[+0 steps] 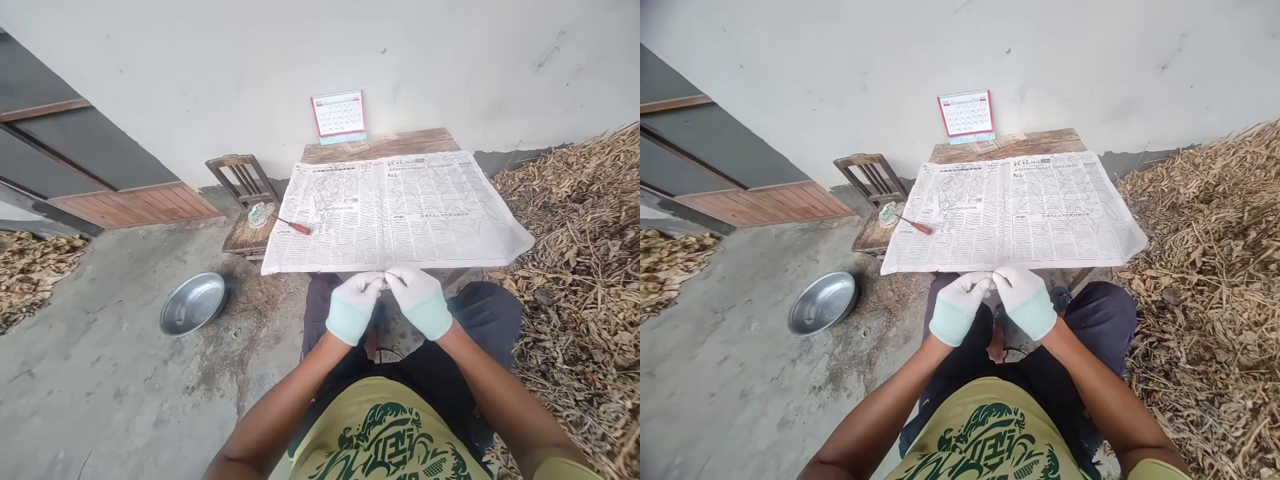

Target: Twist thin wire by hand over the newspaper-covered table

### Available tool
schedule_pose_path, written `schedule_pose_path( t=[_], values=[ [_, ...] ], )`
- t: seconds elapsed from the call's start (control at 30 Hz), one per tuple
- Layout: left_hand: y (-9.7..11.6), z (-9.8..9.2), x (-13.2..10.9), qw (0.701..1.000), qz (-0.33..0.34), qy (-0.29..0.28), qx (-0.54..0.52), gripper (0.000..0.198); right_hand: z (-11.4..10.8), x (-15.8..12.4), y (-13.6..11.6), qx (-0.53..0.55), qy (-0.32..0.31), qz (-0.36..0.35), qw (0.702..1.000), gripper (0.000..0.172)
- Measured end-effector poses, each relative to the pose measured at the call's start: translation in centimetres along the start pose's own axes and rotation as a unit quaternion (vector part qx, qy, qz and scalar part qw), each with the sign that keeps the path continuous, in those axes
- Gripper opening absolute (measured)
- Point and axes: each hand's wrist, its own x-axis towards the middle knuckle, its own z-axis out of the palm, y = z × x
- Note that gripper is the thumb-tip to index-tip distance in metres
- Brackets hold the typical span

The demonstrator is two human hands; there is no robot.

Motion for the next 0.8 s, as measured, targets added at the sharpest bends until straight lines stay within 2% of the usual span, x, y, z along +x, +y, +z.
schedule_pose_path(
  t=[0.1, 0.33, 0.47, 0.8],
  values=[
    [1.4, 0.9, 1.1, 1.0, 0.016, -0.013, 0.015, 0.02, -1.3, 0.5, 0.7, -0.012, 0.025, 0.008, 1.0, 0.032],
    [3.8, 2.5, 4.1, 0.996, 0.054, -0.065, -0.032, 0.02, -3.6, 2.6, 0.9, 0.003, 0.075, 0.082, 0.994, 0.029],
    [4.2, 2.3, 6.1, 0.995, 0.046, -0.074, -0.055, 0.019, -3.7, 4.7, 0.7, 0.024, 0.089, 0.111, 0.99, 0.028],
    [5.6, 0.8, 11.7, 0.994, 0.078, -0.042, -0.063, 0.021, -3.1, 11.1, 0.1, 0.051, 0.083, 0.071, 0.993, 0.028]
  ],
)
